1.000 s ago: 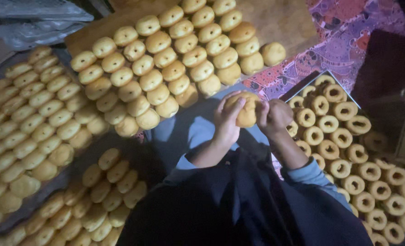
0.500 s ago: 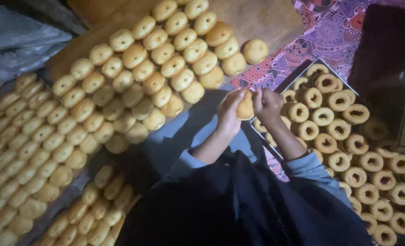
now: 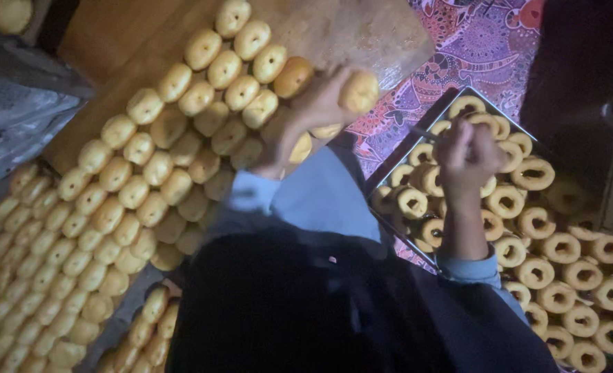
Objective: The person repeatedly picks up round doughnuts from a wooden board, uses a small knife to cut a hole in the center, and places the resulting ring-shaped doughnuts into a metal tray. The process is continuous and repetitive throughout the clip.
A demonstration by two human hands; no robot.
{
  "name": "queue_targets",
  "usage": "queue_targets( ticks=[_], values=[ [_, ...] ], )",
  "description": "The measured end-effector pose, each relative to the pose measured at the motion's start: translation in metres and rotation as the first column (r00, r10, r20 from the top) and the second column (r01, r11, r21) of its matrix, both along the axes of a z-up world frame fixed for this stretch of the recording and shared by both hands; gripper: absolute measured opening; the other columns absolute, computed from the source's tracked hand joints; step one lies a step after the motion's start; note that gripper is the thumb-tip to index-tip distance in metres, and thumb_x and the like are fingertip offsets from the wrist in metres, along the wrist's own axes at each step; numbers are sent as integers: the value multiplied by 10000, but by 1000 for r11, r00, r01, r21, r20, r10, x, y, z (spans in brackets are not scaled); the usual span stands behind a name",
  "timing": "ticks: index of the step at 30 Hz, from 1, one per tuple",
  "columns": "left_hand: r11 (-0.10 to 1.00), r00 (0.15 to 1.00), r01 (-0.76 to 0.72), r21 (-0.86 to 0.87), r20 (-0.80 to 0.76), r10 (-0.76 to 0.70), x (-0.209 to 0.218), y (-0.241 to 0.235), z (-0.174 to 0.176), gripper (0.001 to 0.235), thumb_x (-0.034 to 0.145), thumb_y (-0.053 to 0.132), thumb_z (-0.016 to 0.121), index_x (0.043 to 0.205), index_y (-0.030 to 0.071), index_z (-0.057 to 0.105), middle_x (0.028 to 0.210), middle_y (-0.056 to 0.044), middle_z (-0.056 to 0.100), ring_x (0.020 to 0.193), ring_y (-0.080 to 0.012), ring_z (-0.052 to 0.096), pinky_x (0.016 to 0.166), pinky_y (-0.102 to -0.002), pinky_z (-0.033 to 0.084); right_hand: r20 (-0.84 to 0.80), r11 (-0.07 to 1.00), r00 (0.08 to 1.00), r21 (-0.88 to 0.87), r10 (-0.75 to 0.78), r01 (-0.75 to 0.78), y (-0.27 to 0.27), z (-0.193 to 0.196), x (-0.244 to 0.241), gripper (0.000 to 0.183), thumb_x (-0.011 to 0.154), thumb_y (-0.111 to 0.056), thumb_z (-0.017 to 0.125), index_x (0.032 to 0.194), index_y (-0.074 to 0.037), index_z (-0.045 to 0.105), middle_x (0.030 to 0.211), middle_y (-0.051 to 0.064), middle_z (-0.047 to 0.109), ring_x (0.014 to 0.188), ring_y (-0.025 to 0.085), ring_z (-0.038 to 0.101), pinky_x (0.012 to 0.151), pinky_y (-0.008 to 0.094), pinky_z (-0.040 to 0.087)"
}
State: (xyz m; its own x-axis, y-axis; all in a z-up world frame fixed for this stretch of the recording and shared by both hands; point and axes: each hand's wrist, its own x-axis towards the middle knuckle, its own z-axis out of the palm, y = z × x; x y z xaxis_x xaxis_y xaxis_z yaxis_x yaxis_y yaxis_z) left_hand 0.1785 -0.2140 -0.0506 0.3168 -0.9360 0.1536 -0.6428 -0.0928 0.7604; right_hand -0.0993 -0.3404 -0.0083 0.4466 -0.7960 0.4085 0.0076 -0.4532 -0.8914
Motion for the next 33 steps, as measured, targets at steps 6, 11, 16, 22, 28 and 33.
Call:
queue_targets(
  ticks=[6,11,16,22,28,33],
  values=[
    [975,972,5,223,229,-57,64,-45,-24,631,801,179,853,1322,160,497,1334,-147,553,1271,-398,541,1005,-504,456,-141,975,967,-106,-211,197,-16,-18,-23,302,1151,-80,614,876,43,641,744,45,630,640,118,553,610,272,397],
    [883,965,28,469,216,-146,73,-55,-31,755,684,112,807,1357,125,466,1319,-165,550,1241,-396,537,989,-497,456,-247,965,933,-69,-262,253,-24,-52,-45,327,1150,-151,633,891,44,673,747,44,627,663,91,530,612,278,388],
    [838,973,211,503,-29,-227,112,-64,-34,573,767,356,820,1229,107,587,1161,-166,680,1098,-328,662,928,-448,520,-323,945,893,-12,-312,326,-28,-64,-63,409,1164,-189,651,834,48,607,710,63,534,641,104,440,592,282,321],
    [612,621,-780,131,287,729,179,-104,-46,537,914,553,763,1161,88,660,1217,-222,673,1140,-370,650,973,-474,517,-267,942,925,122,-272,313,-20,-60,-65,396,1142,-201,584,817,24,592,720,15,576,641,71,502,594,260,386],
    [602,651,-756,257,197,733,179,-105,-16,706,741,456,780,1344,164,558,1290,-227,608,1176,-418,610,914,-492,540,-335,958,908,47,-252,283,-15,-61,-45,371,1142,-192,592,851,38,616,745,18,564,687,82,463,621,263,345],
    [819,742,-549,168,-353,570,113,-76,-18,661,847,301,797,1411,139,491,1274,-205,592,1098,-374,628,866,-543,545,-273,961,954,208,-120,180,9,-54,-13,323,1103,-193,585,876,31,637,736,8,557,635,72,454,569,260,334]
  ],
)
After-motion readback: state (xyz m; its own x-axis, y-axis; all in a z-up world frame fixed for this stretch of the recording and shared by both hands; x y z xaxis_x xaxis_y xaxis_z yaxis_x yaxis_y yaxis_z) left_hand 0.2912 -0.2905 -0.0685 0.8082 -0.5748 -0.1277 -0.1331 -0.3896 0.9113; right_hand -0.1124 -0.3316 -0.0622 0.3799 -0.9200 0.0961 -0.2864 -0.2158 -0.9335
